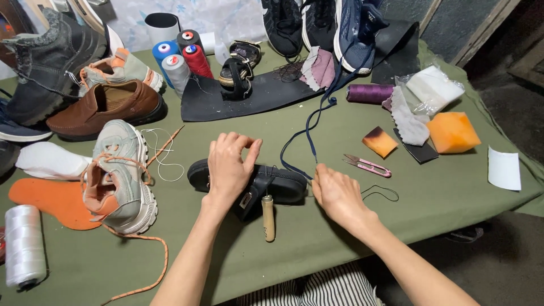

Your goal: Hand-sewing a strap onto a black sandal using an awl and thread on a repair workbench.

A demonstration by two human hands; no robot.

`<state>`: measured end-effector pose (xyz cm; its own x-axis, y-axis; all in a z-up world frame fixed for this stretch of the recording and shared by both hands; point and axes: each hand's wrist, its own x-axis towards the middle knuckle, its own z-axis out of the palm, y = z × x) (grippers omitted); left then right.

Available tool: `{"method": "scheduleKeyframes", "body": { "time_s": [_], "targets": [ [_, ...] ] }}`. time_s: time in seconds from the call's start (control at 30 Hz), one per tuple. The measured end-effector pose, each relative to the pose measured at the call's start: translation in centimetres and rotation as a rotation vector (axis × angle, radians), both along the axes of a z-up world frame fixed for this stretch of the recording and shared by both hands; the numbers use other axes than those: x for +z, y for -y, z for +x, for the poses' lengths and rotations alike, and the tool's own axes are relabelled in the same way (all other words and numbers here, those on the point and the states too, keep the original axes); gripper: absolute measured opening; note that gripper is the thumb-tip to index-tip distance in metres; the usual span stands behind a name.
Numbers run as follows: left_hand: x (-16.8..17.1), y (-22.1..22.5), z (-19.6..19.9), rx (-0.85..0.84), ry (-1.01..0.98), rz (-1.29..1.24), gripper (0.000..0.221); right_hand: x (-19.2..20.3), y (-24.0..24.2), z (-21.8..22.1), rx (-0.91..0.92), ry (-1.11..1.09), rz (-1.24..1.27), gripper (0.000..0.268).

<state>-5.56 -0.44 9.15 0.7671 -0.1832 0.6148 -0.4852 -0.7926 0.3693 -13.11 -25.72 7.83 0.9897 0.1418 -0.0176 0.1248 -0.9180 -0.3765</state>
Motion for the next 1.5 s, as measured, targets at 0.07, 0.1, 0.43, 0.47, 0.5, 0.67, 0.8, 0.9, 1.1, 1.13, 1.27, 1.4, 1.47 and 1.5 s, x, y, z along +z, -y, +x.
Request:
{"method": "scheduleKeyframes", "body": {
  "time_s": [0.07,0.1,0.43,0.47,0.5,0.67,0.8,0.9,1.1,1.13,1.27,1.4,1.47,1.5],
  "targets": [
    [0.6,-0.3,-0.6,-0.039,-0.095,0.012,0.026,0.4,0.1,0.3,-0.002,0.010,-0.001,0.017],
    [1.0,-0.5,-0.9,-0.078,-0.191,0.024,0.028,0.6,0.1,0.6,-0.005,0.019,-0.003,0.017],
    [6.1,-3.5,-2.9,-0.334,-0.683,0.229,0.073,3.5,5.4,5.9,-0.143,0.210,-0.046,0.020],
    [6.0,-3.5,-3.0,-0.333,-0.671,0.261,0.072,4.4,6.1,6.5,-0.183,0.279,-0.047,0.018],
    [5.9,-3.5,-3.0,-0.333,-0.659,0.293,0.071,5.3,6.9,7.1,-0.223,0.348,-0.049,0.016],
    [4.3,-3.3,-3.4,-0.227,-0.579,0.287,0.057,4.2,12.8,10.3,-0.265,0.477,-0.114,0.029],
    [2.9,-3.0,-3.5,-0.034,-0.510,0.287,0.053,6.7,11.0,6.5,-0.180,0.345,-0.042,0.045],
    [1.8,-2.5,-3.3,0.028,-0.497,0.289,0.055,6.7,10.2,3.1,-0.106,0.151,-0.025,0.027],
    [1.9,-2.0,-3.5,0.058,-0.488,0.251,0.052,5.2,10.0,-0.9,0.005,-0.110,-0.103,0.022],
    [1.7,-1.9,-3.5,0.059,-0.489,0.250,0.052,5.0,10.1,-1.0,0.007,-0.110,-0.105,0.022],
    [1.5,-1.8,-3.5,0.103,-0.464,0.219,0.052,4.3,9.8,-0.5,0.012,-0.053,-0.138,0.022],
    [1.9,-1.7,-3.4,0.089,-0.471,0.180,0.052,3.2,8.8,1.2,0.006,0.130,-0.217,0.024],
    [1.8,-1.8,-3.3,0.085,-0.475,0.189,0.053,-1.6,11.4,2.7,-0.033,0.111,-0.325,0.027],
    [1.8,-1.9,-3.3,0.081,-0.479,0.192,0.054,-3.9,12.5,3.6,-0.071,0.093,-0.438,0.031]
  ]
}}
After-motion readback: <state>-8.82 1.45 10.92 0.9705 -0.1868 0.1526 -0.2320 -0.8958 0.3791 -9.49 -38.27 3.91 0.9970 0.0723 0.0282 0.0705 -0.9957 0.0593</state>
